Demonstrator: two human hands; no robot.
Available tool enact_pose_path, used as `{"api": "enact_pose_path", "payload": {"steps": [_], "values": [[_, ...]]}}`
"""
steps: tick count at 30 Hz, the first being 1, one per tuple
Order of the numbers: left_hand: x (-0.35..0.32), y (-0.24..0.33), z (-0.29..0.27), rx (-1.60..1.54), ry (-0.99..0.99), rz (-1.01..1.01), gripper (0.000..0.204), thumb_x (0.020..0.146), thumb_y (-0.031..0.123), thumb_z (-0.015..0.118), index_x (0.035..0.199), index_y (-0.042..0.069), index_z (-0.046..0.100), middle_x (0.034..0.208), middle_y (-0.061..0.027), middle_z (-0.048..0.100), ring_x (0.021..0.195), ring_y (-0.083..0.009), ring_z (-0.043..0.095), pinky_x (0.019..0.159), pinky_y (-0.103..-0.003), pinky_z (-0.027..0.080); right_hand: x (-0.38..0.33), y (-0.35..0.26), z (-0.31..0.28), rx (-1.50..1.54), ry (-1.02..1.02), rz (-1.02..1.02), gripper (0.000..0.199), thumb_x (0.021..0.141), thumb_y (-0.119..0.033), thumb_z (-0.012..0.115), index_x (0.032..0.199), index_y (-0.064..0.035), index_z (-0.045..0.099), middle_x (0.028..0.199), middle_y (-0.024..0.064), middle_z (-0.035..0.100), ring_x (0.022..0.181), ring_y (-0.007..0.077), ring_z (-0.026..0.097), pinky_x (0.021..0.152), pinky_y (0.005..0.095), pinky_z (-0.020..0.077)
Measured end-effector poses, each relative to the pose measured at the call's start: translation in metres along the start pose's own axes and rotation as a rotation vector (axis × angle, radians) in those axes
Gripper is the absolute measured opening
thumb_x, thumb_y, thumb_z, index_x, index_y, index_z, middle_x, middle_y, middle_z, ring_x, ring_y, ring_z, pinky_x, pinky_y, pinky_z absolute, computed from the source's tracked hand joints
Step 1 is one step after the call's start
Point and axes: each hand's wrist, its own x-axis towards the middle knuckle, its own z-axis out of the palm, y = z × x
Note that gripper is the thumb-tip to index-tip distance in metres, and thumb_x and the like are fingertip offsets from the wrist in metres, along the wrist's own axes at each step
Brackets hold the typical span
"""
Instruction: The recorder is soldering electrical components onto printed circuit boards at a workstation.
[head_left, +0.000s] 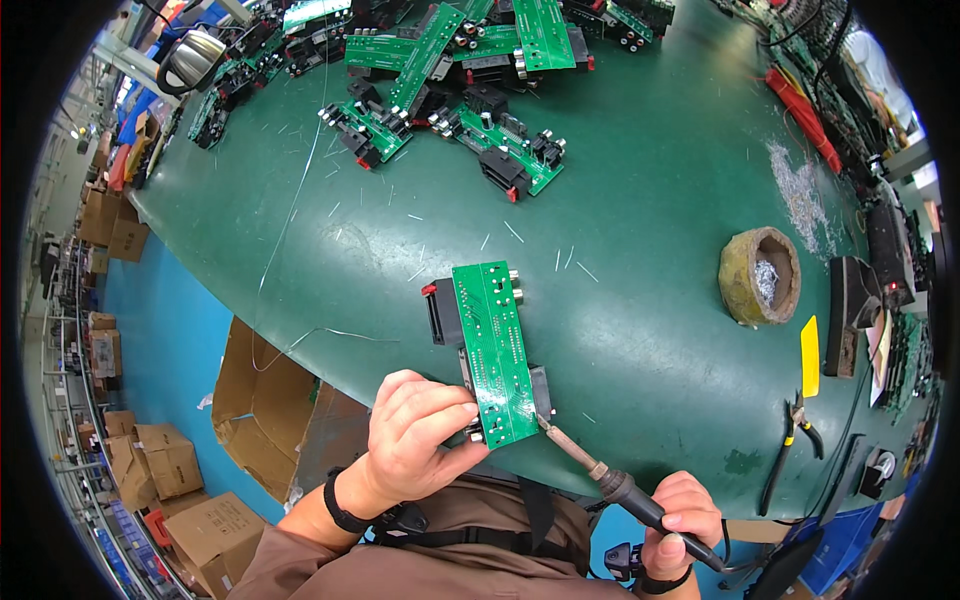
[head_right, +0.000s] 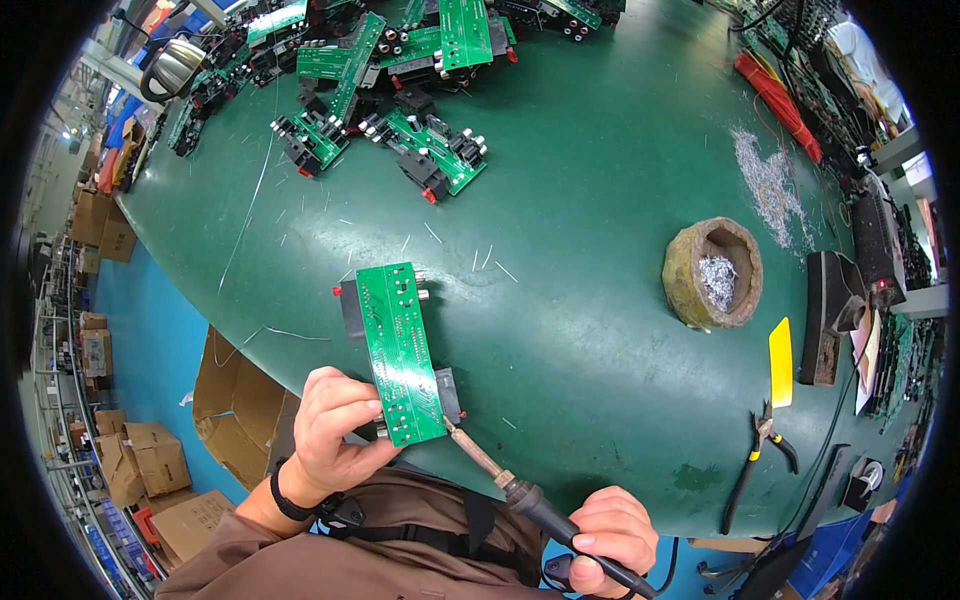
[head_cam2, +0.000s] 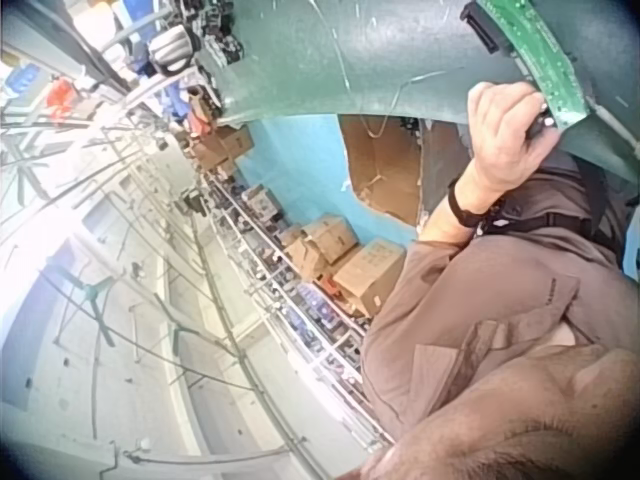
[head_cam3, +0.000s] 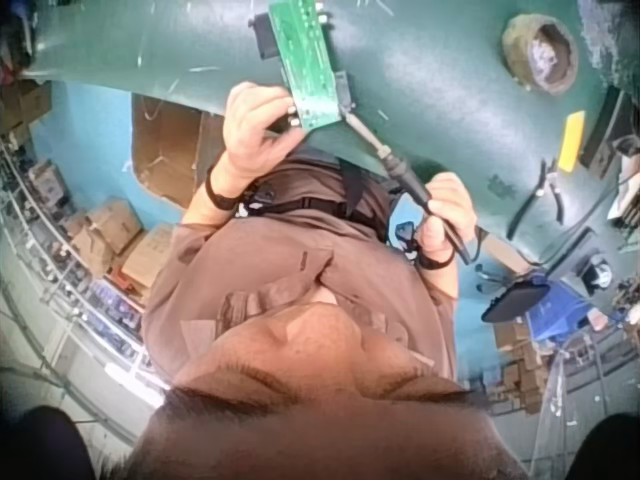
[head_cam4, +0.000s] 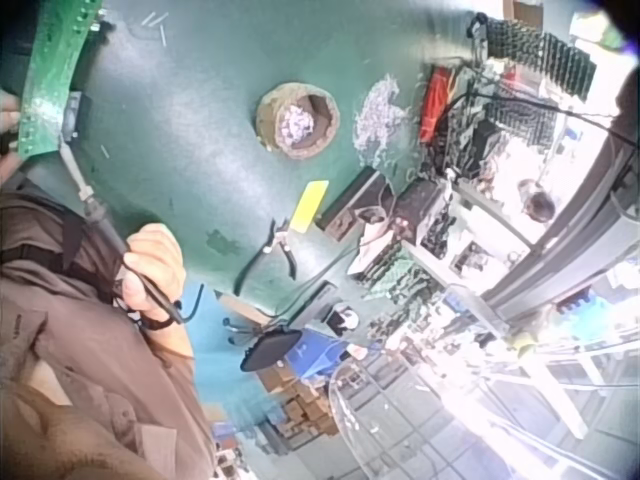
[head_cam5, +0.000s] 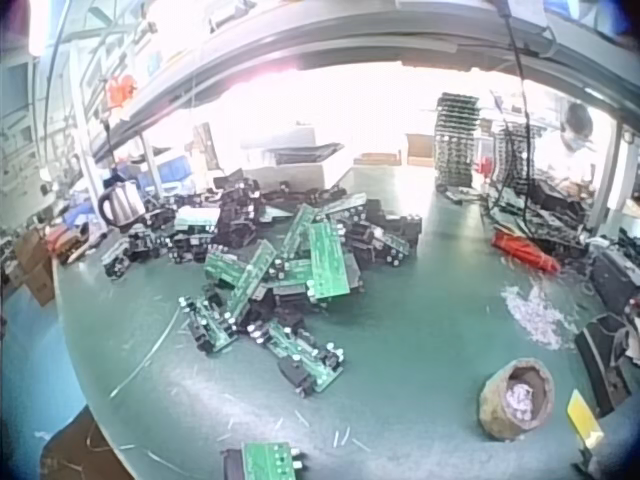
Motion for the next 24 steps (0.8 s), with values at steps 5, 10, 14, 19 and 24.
{"api": "enact_pose_path", "payload": {"steps": [5,10,14,19,24], "values": [[0.002,0.002,-0.002,0.005,0.011,0.012,0.049,0.059,0.009,0.082,0.102,0.007,0.058,0.095,-0.007,0.064,0.079,-0.0213,0.06,0.071,-0.037,0.044,0.0,-0.003,0.001,0.0,0.025,-0.006,0.035,0.09,-0.042,0.058,0.088,-0.0082,0.048,0.063,0.0045,0.051,0.05,0.016,0.048,0.049,0.0299,0.0389],[-0.001,-0.002,-0.009,-0.157,0.044,-0.092,0.049,0.062,0.003,0.081,0.105,0.004,0.057,0.096,-0.0106,0.064,0.08,-0.025,0.061,0.073,-0.039,0.047,0.0,-0.004,0.004,0.043,0.073,0.031,0.034,0.092,-0.042,0.056,0.093,-0.0085,0.048,0.069,0.0054,0.052,0.053,0.0166,0.05,0.053,0.0307,0.0406],[0.002,-0.001,-0.007,-0.303,0.109,-0.071,0.049,0.065,0.0,0.079,0.108,0.003,0.056,0.097,-0.0138,0.063,0.08,-0.0278,0.06,0.074,-0.039,0.048,-0.001,-0.007,-0.007,-0.044,0.142,0.059,0.033,0.092,-0.04,0.055,0.099,-0.0091,0.048,0.081,0.0082,0.053,0.066,0.0188,0.053,0.061,0.0338,0.0427],[-0.006,0.005,-0.017,-0.363,0.185,-0.158,0.049,0.066,-0.003,0.078,0.107,0.004,0.054,0.095,-0.0128,0.063,0.081,-0.0246,0.06,0.072,-0.034,0.048,0.028,-0.013,-0.034,-0.586,0.24,-0.153,0.027,0.086,-0.008,0.055,0.113,-0.0025,0.052,0.101,0.019,0.056,0.087,0.0277,0.056,0.078,0.037,0.046],[-0.007,0.006,-0.019,-0.415,0.219,-0.15,0.048,0.067,-0.003,0.078,0.108,0.005,0.053,0.094,-0.0128,0.063,0.081,-0.024,0.059,0.073,-0.033,0.048,0.049,-0.006,-0.037,-0.672,0.216,0.079,0.027,0.086,-0.004,0.058,0.112,0.0018,0.055,0.103,0.0164,0.059,0.093,0.028,0.056,0.086,0.035,0.0442]]}}
